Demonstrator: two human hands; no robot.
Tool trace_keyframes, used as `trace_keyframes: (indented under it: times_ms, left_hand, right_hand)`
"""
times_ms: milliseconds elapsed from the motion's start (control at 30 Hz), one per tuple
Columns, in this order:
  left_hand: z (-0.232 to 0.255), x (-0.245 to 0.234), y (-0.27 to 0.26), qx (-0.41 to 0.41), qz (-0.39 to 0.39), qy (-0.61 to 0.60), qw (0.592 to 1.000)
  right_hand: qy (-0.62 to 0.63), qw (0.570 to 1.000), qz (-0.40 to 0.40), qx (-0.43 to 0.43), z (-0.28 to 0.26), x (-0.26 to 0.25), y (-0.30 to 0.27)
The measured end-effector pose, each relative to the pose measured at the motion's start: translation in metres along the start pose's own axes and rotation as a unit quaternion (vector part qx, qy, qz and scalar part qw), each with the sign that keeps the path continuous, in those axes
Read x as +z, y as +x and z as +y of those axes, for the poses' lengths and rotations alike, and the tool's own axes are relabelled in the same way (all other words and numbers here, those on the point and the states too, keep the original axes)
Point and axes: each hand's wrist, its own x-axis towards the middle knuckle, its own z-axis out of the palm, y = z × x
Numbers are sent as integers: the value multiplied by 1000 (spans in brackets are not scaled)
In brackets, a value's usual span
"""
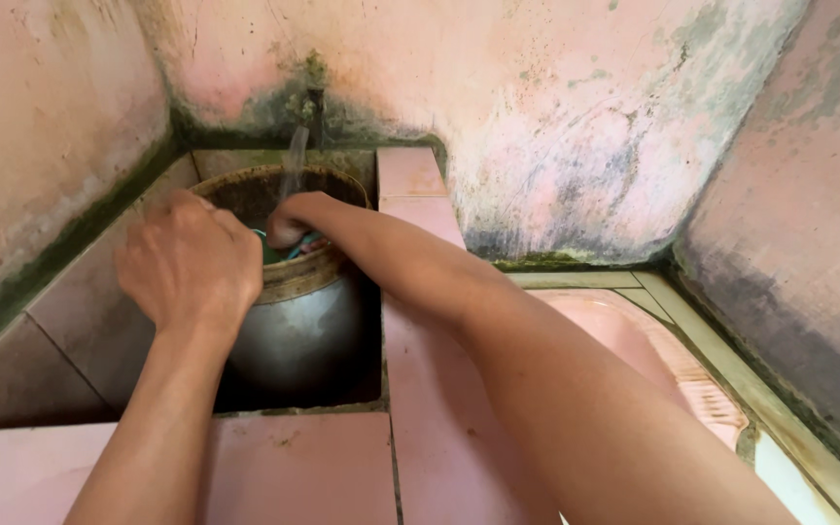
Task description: The person cleans a pink squat toilet by scrubbing the basin with a pink toilet brush and rinsing it with water from a green mug. They also use a handheld scrub brush to clean the surrounding tiled area.
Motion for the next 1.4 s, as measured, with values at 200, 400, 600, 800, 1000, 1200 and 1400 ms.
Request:
trace_keyframes:
  times_ms: [200, 400, 600, 800, 1000, 1200, 1400]
  left_hand:
    - [-2, 8, -5, 10, 2, 78, 997]
    - [-4, 9, -7, 44, 42, 46, 997]
    - [-5, 10, -1, 33, 2, -86, 996]
    - [5, -9, 2, 53, -37, -205, 977]
    - [62, -24, -4, 72, -157, -284, 943]
    - [193, 38, -2, 120, -391, -298, 863]
    - [307, 124, -93, 228, -528, -148, 805]
  right_hand:
    - [256, 962, -92, -7, 29, 0, 16]
    - [447, 890, -78, -51, 32, -47, -65]
    - [543, 828, -20, -140, 25, -92, -207]
    - [547, 824, 37, -145, 62, -127, -338]
    - [564, 822, 69, -47, 130, -114, -450]
    - [452, 882, 121, 54, 196, -70, -489]
    - [351, 913, 157, 136, 260, -7, -455]
